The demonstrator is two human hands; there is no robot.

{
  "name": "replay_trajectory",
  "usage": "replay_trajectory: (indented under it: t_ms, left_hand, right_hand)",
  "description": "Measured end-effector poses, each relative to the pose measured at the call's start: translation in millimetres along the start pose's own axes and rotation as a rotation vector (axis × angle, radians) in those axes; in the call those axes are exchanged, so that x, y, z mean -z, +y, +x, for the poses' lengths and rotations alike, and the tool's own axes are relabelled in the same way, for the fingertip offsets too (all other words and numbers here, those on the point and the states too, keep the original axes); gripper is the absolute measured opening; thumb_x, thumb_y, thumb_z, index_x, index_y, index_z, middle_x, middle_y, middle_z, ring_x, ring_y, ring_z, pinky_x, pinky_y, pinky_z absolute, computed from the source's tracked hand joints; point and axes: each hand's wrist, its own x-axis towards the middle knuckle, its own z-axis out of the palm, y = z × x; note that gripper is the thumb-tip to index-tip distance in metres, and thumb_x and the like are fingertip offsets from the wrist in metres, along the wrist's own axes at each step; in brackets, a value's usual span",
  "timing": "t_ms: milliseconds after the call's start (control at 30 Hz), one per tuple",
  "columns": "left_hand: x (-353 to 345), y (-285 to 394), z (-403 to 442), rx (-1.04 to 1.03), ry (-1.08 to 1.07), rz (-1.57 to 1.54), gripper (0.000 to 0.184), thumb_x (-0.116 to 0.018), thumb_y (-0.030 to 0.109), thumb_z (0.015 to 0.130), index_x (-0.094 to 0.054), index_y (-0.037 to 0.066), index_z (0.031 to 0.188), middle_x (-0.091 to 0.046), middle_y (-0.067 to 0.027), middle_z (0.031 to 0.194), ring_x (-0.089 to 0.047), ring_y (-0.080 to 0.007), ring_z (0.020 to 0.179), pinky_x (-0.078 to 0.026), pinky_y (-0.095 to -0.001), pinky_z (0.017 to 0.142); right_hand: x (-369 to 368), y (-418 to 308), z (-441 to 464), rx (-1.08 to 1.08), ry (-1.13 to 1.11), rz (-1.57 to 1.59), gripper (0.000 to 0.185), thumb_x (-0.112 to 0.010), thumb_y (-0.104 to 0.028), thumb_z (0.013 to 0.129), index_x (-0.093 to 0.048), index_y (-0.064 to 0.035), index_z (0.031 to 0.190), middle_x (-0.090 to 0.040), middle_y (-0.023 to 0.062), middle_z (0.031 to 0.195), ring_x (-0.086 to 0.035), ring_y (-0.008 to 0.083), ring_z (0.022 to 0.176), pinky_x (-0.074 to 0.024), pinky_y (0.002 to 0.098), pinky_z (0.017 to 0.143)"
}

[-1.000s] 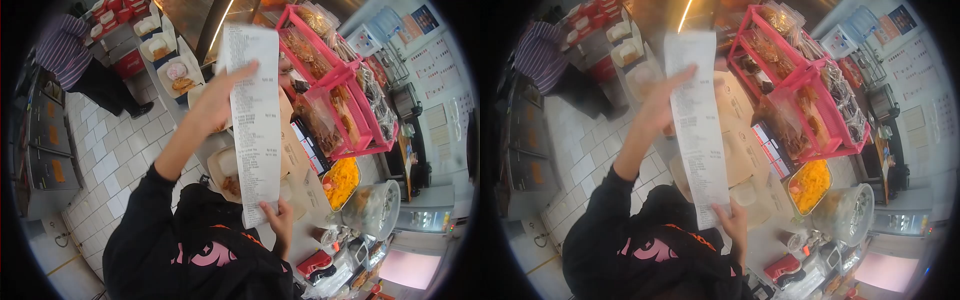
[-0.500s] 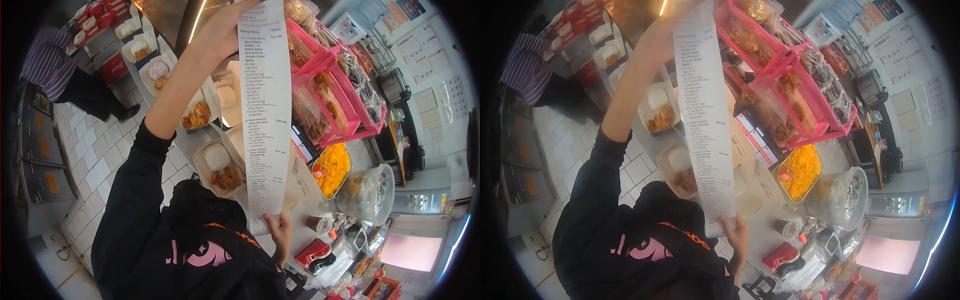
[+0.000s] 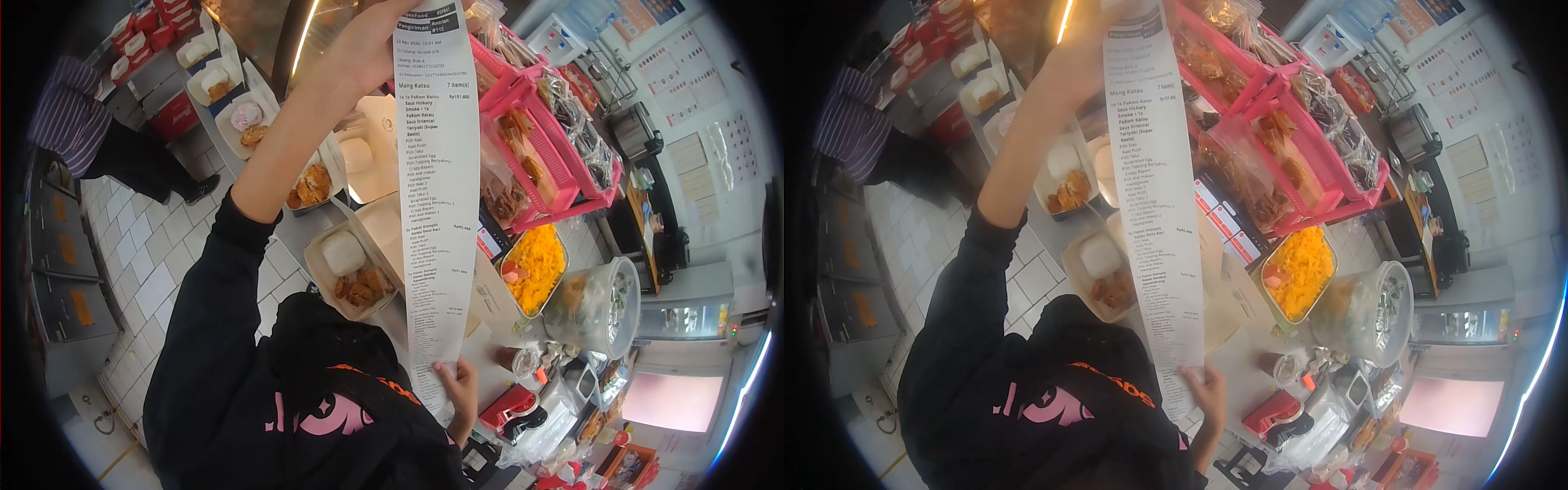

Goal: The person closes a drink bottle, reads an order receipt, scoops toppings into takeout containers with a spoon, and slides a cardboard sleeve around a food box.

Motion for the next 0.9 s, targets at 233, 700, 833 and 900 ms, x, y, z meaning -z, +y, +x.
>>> replay_trajectory:
  t_ms: [233, 700, 833, 900]
  left_hand:
    - [7.4, -19.2, 15.2, -0.12, -0.005, 0.002, 0.023, -0.044, 0.02, 0.092, -0.052, 0.004, 0.106, -0.061, -0.0061, 0.086, -0.061, -0.0197, 0.078, -0.053, -0.0326, 0.072]
    - [1.9, -23.8, 5.4, -0.207, 0.233, 0.303, 0.029, -0.052, 0.025, 0.088, -0.056, -0.001, 0.101, -0.062, -0.01, 0.085, -0.061, -0.0177, 0.077, -0.051, -0.0274, 0.071]
    - [3.0, -12.3, 13.4, -0.051, 0.004, -0.024, 0.021, -0.045, 0.023, 0.091, -0.054, 0.003, 0.095, -0.061, -0.0084, 0.076, -0.062, -0.0203, 0.071, -0.052, -0.0313, 0.064]
    - [-8.5, -9.3, 12.0, -0.054, 0.089, -0.018, 0.023, -0.045, 0.024, 0.091, -0.055, 0.003, 0.094, -0.061, -0.0085, 0.077, -0.062, -0.0202, 0.071, -0.052, -0.0312, 0.064]
  right_hand:
    - [2.4, 12.6, -18.4, 0.029, 0.064, -0.087, 0.021, -0.062, -0.012, 0.082, -0.061, 0.0025, 0.098, -0.066, 0.0078, 0.08, -0.058, 0.009, 0.07, -0.0463, 0.0245, 0.062]
    - [13.2, 30.5, -11.2, 0.15, 0.142, -0.663, 0.022, -0.071, -0.016, 0.072, -0.064, -0.0001, 0.086, -0.06, 0.0156, 0.062, -0.055, 0.0215, 0.049, -0.0416, 0.03, 0.049]
    - [15.7, 50.9, -5.3, 0.271, 0.144, -0.586, 0.024, -0.073, -0.02, 0.069, -0.066, -0.0016, 0.082, -0.057, 0.0162, 0.059, -0.051, 0.0235, 0.045, -0.0405, 0.0309, 0.048]
    - [16.6, 53.0, -4.3, 0.264, 0.153, -0.58, 0.024, -0.073, -0.022, 0.069, -0.066, -0.0019, 0.081, -0.057, 0.0158, 0.059, -0.051, 0.0229, 0.045, -0.0406, 0.0311, 0.047]
